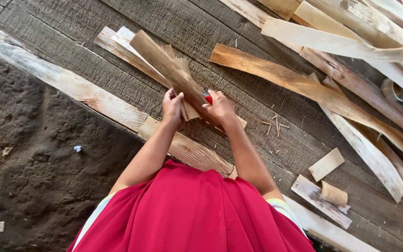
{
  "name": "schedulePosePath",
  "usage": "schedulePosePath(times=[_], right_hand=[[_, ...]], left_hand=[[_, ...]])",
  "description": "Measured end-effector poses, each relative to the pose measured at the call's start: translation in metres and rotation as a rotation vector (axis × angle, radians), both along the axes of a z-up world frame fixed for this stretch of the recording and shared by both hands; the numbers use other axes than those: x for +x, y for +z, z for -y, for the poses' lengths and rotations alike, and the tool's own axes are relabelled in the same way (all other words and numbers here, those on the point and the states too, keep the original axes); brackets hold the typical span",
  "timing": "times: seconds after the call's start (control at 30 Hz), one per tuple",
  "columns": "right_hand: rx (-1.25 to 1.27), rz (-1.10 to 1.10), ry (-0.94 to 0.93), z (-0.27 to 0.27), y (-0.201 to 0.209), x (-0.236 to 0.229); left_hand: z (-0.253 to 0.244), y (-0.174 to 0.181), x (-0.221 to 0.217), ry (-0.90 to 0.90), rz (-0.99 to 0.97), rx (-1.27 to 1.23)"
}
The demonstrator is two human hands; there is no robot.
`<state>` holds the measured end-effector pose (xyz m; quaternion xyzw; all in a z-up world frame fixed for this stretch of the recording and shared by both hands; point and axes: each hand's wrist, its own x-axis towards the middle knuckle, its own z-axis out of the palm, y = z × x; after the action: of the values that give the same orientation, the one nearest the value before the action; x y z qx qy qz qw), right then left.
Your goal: The person uses a red utility knife to shave thin strips from small wooden planks on a wooden workbench. They repeatedly scrape the blade along the wood surfaces, creating shavings, and then arrange the treated planks into a neat stack.
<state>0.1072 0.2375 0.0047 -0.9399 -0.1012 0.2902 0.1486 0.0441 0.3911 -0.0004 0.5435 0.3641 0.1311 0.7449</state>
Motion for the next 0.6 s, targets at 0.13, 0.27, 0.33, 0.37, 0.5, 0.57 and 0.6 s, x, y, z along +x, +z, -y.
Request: schedulePosePath(times=[0.13, 0.27, 0.33, 0.37, 0.5, 0.57, 0.6], right_hand=[[0.059, 0.014, -0.014, -0.009, 0.011, 0.003], [0.026, -0.002, -0.04, -0.016, -0.002, 0.01], [0.035, -0.01, -0.059, -0.031, -0.005, 0.021], [0.066, -0.027, -0.049, -0.036, -0.005, 0.025], [0.138, -0.062, -0.076, -0.066, 0.036, 0.036], [0.129, -0.061, -0.076, -0.076, 0.026, 0.043], [0.117, -0.054, -0.069, -0.082, 0.021, 0.048]], left_hand=[[-0.03, -0.105, 0.015, 0.064, -0.014, 0.01], [-0.045, -0.115, 0.024, 0.085, -0.097, -0.137], [-0.058, -0.099, 0.034, 0.095, -0.107, -0.165], [-0.06, -0.092, 0.04, 0.125, -0.086, -0.211], [-0.077, -0.113, 0.056, 0.199, -0.12, -0.333], [-0.079, -0.082, 0.058, 0.134, -0.177, -0.317], [-0.081, -0.066, 0.061, 0.074, -0.227, -0.303]])
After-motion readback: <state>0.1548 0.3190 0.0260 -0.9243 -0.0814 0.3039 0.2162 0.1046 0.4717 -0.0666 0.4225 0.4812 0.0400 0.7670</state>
